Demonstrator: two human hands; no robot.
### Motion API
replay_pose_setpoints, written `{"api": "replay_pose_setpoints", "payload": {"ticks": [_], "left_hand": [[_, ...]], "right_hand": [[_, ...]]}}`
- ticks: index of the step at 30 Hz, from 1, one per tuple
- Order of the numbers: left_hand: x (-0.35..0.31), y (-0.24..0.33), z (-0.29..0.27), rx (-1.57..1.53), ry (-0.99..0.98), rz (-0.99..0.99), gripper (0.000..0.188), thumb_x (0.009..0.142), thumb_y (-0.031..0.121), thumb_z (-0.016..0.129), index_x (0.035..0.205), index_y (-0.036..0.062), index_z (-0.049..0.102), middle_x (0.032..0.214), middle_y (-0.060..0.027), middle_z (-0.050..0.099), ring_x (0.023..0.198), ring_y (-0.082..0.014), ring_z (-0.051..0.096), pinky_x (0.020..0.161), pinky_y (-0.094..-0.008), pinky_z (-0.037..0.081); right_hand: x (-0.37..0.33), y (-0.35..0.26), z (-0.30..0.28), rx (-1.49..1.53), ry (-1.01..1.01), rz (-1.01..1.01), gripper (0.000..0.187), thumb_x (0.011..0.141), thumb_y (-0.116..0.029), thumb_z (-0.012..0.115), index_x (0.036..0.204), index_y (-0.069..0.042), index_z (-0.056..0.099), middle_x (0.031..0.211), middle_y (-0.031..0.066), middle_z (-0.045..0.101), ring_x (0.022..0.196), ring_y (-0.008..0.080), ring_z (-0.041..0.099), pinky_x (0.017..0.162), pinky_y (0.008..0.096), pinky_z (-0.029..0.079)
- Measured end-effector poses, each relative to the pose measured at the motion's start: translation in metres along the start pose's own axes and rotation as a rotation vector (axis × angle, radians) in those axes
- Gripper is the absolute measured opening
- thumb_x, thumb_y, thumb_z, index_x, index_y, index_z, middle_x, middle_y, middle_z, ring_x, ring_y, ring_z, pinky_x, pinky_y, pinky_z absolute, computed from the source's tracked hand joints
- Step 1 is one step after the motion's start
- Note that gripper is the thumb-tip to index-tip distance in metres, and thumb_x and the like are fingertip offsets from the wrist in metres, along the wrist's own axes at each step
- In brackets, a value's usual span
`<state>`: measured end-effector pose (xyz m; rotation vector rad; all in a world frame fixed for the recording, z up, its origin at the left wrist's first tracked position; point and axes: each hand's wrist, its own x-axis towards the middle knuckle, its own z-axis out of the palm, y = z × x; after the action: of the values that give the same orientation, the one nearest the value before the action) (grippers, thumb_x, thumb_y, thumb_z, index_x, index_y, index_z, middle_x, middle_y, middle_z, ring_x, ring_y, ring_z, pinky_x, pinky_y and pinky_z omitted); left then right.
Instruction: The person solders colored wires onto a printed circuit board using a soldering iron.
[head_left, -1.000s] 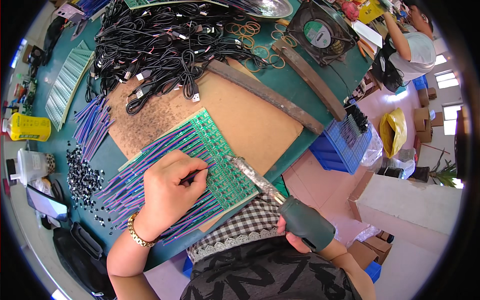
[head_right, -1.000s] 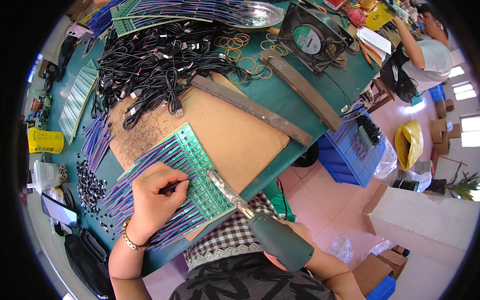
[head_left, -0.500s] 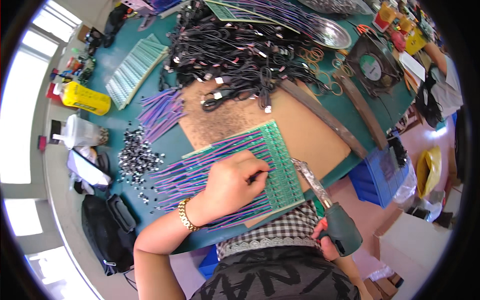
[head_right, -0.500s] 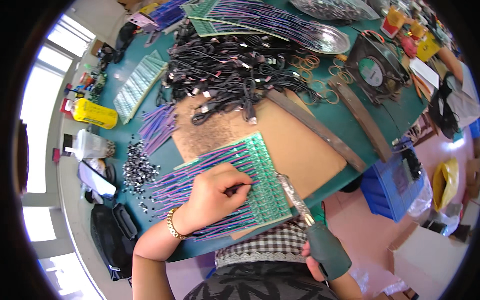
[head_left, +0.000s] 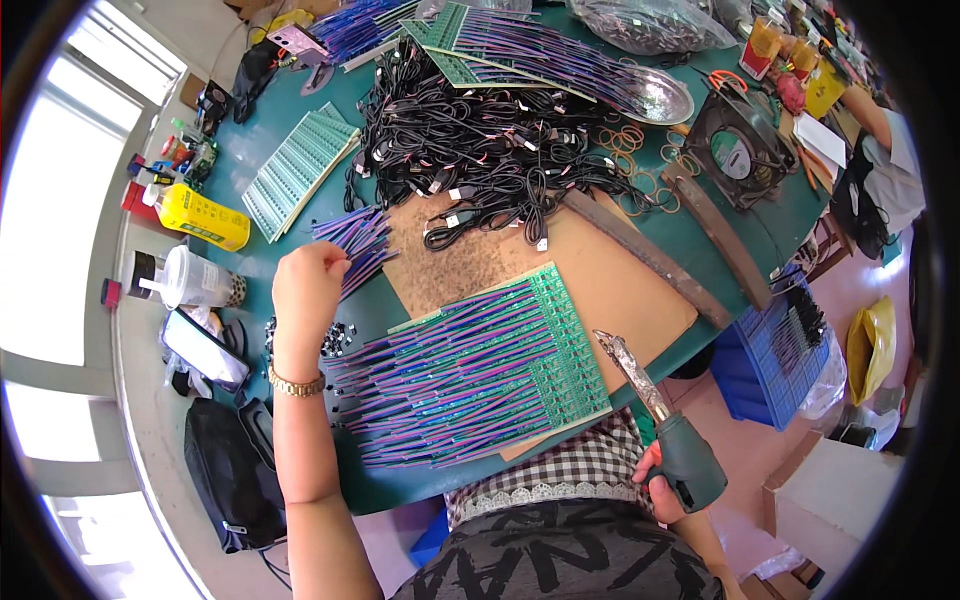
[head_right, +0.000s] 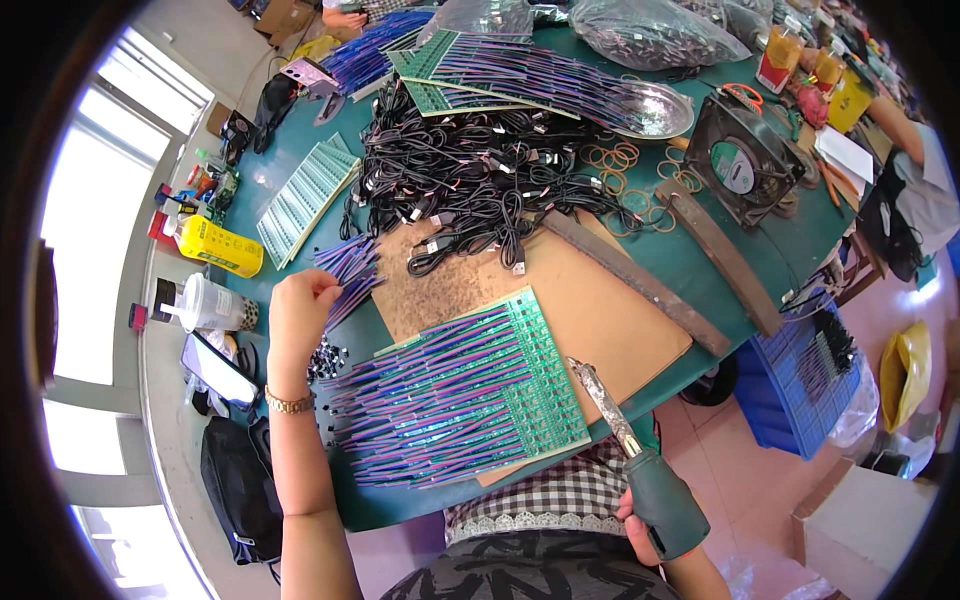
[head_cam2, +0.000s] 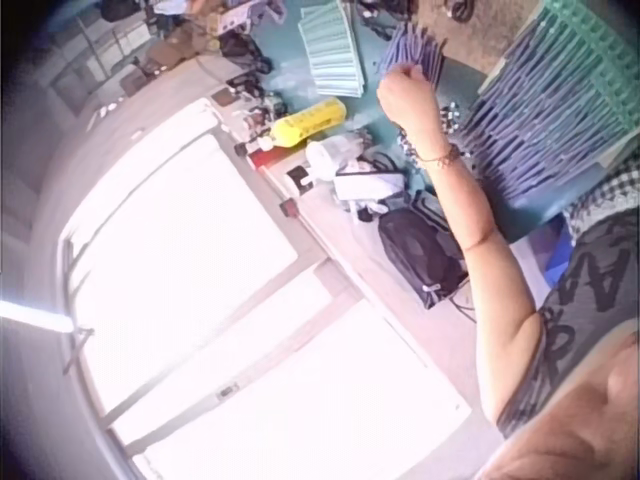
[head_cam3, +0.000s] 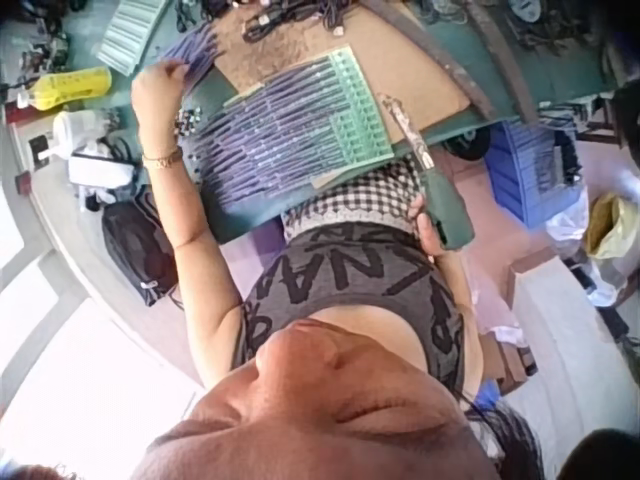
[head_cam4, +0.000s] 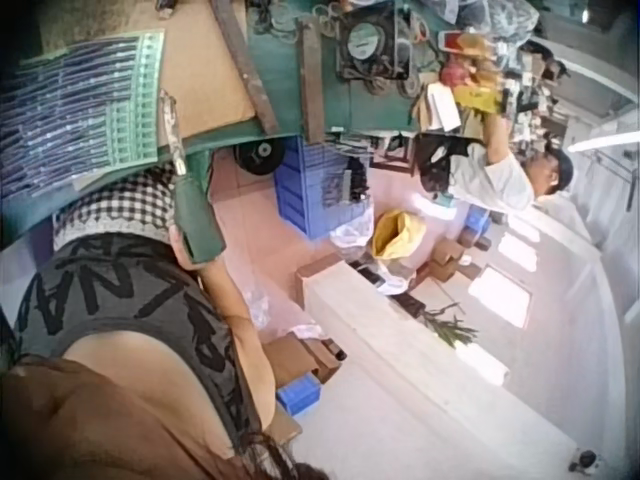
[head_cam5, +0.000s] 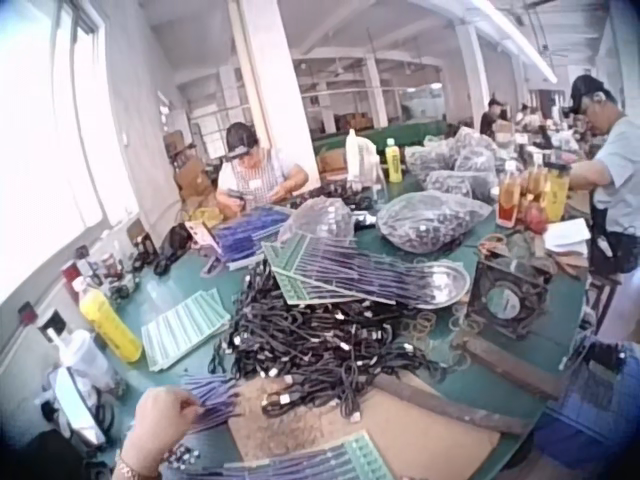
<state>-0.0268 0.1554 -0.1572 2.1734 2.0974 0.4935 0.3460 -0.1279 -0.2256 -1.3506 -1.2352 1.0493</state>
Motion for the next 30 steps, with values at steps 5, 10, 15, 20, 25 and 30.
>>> {"api": "replay_pose_setpoints", "payload": {"ticks": [5, 10, 15, 20, 25, 30], "left_hand": [[0.001, -0.005, 0.003, 0.016, 0.226, 0.057, 0.015, 0.088, 0.013, 0.063, 0.099, 0.0028, 0.062, 0.077, -0.0143, 0.067, 0.069, -0.0309, 0.065, 0.062, -0.0399, 0.05], [-0.042, 0.072, 0.008, -0.61, -0.023, 0.105, 0.008, 0.093, 0.005, 0.059, 0.098, 0.0008, 0.062, 0.076, -0.0071, 0.065, 0.066, -0.0137, 0.062, 0.062, -0.0282, 0.049], [-0.099, 0.118, 0.021, -0.751, -0.32, 0.223, 0.014, 0.085, -0.002, 0.07, 0.096, 0.002, 0.064, 0.077, 0.0019, 0.062, 0.065, -0.0024, 0.056, 0.057, -0.018, 0.045], [-0.099, 0.133, 0.041, -0.643, -0.251, 0.46, 0.011, 0.079, -0.002, 0.072, 0.086, 0.0017, 0.065, 0.072, -0.0063, 0.061, 0.055, -0.0127, 0.057, 0.049, -0.0257, 0.047], [-0.105, 0.129, 0.054, -0.595, -0.249, 0.483, 0.01, 0.078, -0.004, 0.071, 0.086, 0.0005, 0.066, 0.076, -0.0056, 0.061, 0.058, -0.0097, 0.06, 0.049, -0.0214, 0.048], [-0.103, 0.128, 0.057, -0.565, -0.208, 0.508, 0.01, 0.077, -0.004, 0.071, 0.084, 0.001, 0.066, 0.075, -0.0051, 0.061, 0.056, -0.0094, 0.058, 0.047, -0.0208, 0.046]], "right_hand": [[-0.003, -0.001, -0.002, 0.037, 0.046, 0.027, 0.014, 0.077, -0.01, 0.059, 0.085, 0.001, 0.063, 0.073, 0.0093, 0.063, 0.06, 0.0198, 0.064, 0.058, 0.0309, 0.052], [-0.005, 0.004, -0.007, -0.122, 0.004, 0.016, 0.017, 0.076, -0.011, 0.06, 0.09, -0.002, 0.064, 0.074, 0.005, 0.064, 0.062, 0.0202, 0.064, 0.06, 0.0325, 0.052], [-0.002, 0.005, -0.018, -0.339, -0.156, -0.053, 0.039, 0.091, -0.039, 0.057, 0.1, -0.001, 0.057, 0.079, 0.0077, 0.059, 0.069, 0.0173, 0.059, 0.064, 0.0313, 0.048], [-0.004, 0.001, -0.015, -0.41, -0.152, -0.019, 0.033, 0.089, -0.036, 0.059, 0.089, -0.003, 0.059, 0.075, 0.0068, 0.059, 0.068, 0.0178, 0.059, 0.063, 0.0315, 0.047], [-0.022, 0.021, -0.009, -0.398, -0.06, 0.001, 0.031, 0.088, -0.034, 0.059, 0.085, -0.004, 0.059, 0.074, 0.0059, 0.059, 0.068, 0.0184, 0.059, 0.063, 0.0316, 0.047], [-0.005, 0.002, -0.018, -0.447, -0.29, -0.106, 0.034, 0.066, -0.018, 0.074, 0.099, -0.008, 0.067, 0.089, 0.0061, 0.067, 0.073, 0.0248, 0.066, 0.061, 0.033, 0.053]]}}
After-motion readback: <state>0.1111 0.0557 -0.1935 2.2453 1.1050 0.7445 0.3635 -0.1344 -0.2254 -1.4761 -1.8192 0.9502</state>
